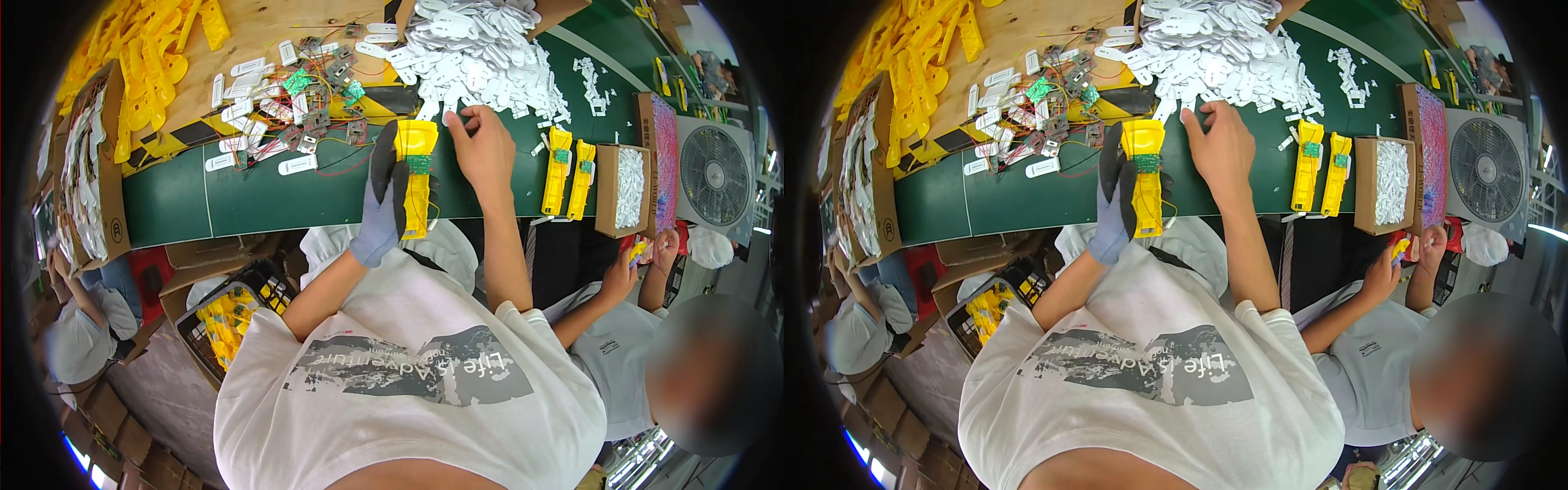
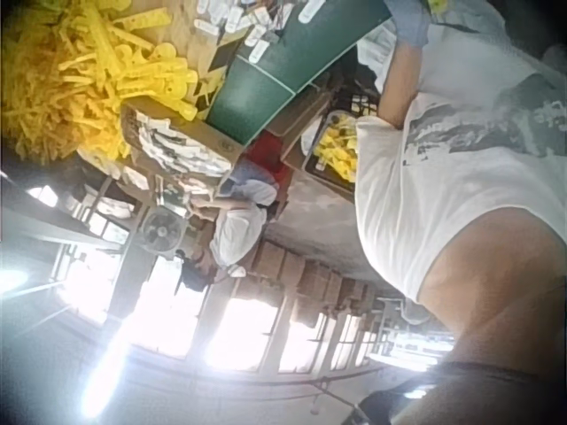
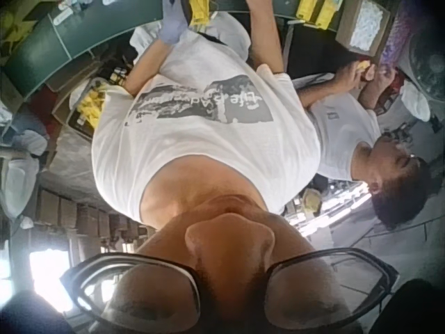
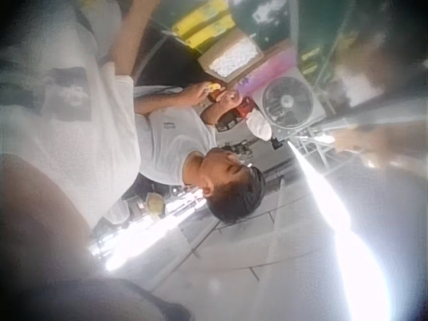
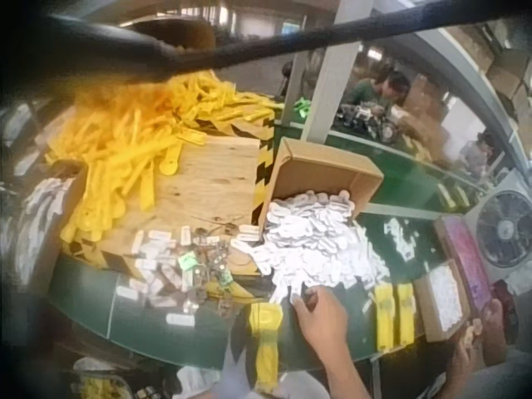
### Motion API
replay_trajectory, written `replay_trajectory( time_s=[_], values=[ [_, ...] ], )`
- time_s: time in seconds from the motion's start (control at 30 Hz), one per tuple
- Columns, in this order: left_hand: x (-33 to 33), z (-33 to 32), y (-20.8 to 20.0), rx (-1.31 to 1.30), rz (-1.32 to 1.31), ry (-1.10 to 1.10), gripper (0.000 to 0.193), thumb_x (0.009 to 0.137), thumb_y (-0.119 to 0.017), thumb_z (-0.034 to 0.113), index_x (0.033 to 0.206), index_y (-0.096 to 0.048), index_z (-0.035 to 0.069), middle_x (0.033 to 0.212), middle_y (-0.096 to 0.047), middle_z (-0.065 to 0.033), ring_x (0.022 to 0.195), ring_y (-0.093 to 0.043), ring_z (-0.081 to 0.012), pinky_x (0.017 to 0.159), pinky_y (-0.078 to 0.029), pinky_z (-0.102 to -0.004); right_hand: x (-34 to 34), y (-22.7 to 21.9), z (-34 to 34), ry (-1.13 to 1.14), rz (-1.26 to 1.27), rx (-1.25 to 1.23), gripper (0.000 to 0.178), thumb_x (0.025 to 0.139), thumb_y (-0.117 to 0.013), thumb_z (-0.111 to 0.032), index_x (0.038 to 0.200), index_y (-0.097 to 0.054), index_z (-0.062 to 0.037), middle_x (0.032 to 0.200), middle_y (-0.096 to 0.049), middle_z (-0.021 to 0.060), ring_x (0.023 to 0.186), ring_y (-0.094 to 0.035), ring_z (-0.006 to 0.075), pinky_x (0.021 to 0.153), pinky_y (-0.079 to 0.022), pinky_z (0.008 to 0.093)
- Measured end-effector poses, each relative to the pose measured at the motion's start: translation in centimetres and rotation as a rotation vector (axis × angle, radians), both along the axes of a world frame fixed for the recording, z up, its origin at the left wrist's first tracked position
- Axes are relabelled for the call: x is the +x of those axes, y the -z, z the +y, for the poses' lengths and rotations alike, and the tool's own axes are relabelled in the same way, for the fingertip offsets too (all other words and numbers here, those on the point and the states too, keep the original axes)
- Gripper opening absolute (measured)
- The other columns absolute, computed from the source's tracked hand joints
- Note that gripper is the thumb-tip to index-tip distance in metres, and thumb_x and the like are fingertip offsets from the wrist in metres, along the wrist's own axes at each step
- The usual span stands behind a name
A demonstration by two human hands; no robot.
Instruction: Assembling electronic circuit boards into yellow plastic housings at a factory workstation.
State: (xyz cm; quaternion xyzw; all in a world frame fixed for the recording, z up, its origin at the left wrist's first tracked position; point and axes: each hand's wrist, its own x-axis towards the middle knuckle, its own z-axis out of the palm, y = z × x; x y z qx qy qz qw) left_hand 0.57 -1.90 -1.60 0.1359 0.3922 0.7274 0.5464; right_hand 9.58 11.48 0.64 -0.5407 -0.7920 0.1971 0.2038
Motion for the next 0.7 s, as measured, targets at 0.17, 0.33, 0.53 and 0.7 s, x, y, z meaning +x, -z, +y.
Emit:
replay_trajectory(
  time_s=[0.17, 0.33, 0.53, 0.7],
  values=[
    [-0.6, -0.1, 1.5, -0.112, 0.058, 0.044, 0.041, 0.093, -0.048, 0.022, 0.129, -0.033, 0.007, 0.096, -0.056, -0.0112, 0.07, -0.06, -0.0179, 0.059, -0.051, -0.0293, 0.1, 0.6, 0.7, -0.061, 0.027, -0.087, 0.024, 0.079, -0.065, -0.024, 0.086, -0.058, -0.0022, 0.072, -0.06, 0.0086, 0.066, -0.058, 0.0217, 0.062, -0.044, 0.0326],
    [-0.6, 0.5, 0.2, -0.136, 0.107, 0.031, 0.033, 0.093, -0.048, 0.018, 0.122, -0.039, 0.005, 0.089, -0.053, -0.0079, 0.062, -0.057, -0.0152, 0.055, -0.049, -0.0266, 2.7, 0.8, -0.8, -0.057, 0.439, -0.461, 0.014, 0.085, -0.059, -0.011, 0.094, -0.054, -0.0015, 0.07, -0.056, 0.0003, 0.063, -0.048, 0.0039, 0.057, -0.038, 0.0201],
    [-0.8, 0.8, -0.2, -0.174, 0.277, 0.005, 0.029, 0.091, -0.05, 0.014, 0.119, -0.048, 0.008, 0.088, -0.056, -0.0062, 0.071, -0.054, -0.0095, 0.061, -0.047, -0.0247, 2.9, 0.3, -4.3, -0.283, 0.786, -0.897, 0.009, 0.087, -0.058, -0.008, 0.09, -0.05, -0.0026, 0.071, -0.055, -0.0019, 0.065, -0.051, 0.0036, 0.061, -0.042, 0.019],
    [-0.3, 0.9, 0.7, -0.138, 0.499, -0.086, 0.019, 0.086, -0.051, 0.005, 0.104, -0.055, 0.003, 0.093, -0.059, -0.0071, 0.082, -0.053, -0.0119, 0.075, -0.043, -0.026, 2.8, 1.2, -4.4, -0.3, 0.797, -0.961, 0.009, 0.086, -0.059, -0.007, 0.087, -0.05, -0.0024, 0.072, -0.056, -0.0013, 0.066, -0.052, 0.0038, 0.062, -0.043, 0.0186]
  ],
)
